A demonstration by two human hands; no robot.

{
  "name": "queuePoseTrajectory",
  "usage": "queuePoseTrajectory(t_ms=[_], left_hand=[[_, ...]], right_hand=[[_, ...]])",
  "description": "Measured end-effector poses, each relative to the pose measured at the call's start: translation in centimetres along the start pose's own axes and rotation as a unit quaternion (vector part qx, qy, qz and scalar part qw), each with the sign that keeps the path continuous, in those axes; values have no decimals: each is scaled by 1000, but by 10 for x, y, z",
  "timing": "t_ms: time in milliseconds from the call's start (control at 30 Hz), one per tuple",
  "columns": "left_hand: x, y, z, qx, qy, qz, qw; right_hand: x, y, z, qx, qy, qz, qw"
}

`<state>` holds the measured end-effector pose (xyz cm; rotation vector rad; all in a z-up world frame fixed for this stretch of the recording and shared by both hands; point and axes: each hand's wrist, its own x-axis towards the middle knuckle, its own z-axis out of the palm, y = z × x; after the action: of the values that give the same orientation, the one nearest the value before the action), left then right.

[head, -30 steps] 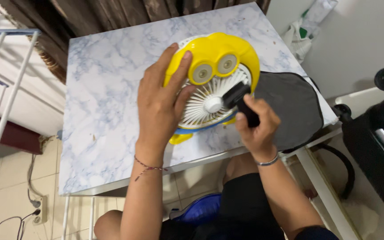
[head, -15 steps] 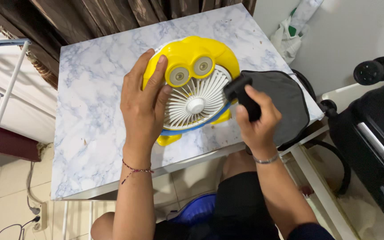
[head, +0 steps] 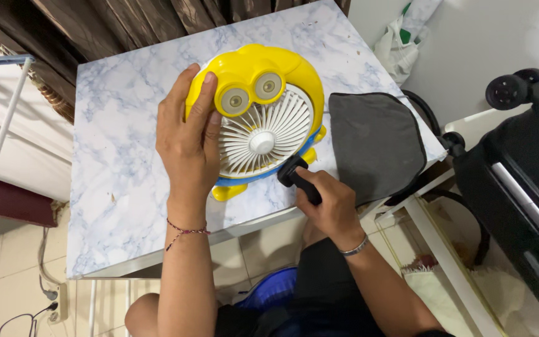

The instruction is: The person wipes the exterior and grille of a small yellow fan using a grey cloth and a small black brush.

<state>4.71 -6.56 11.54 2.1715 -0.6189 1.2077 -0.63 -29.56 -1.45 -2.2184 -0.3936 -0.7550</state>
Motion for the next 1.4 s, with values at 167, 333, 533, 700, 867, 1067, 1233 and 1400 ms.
queuePoseTrajectory(t_ms=[167,333,533,700,867,1067,1233,1400], left_hand=[[5,4,-2,-1,-2,-16,1000],[8,5,-1,1,2,-18,1000],[9,4,0,9,1,-16,1000],[11,5,3,17,9,-30,999],[10,3,6,16,11,-28,999],[8,4,7,23,0,-21,999],[10,3,9,22,6,-29,999],[9,4,10,25,13,-26,999]], right_hand=[[40,-1,-23,67,127,-95,985],[106,-9,-40,90,147,-157,972],[154,-16,-51,101,125,-243,957],[141,10,-53,117,80,-237,961],[111,43,-46,92,87,-183,975],[126,32,-57,88,76,-209,971],[155,12,-64,158,32,-201,966],[134,36,-60,168,47,-138,975]])
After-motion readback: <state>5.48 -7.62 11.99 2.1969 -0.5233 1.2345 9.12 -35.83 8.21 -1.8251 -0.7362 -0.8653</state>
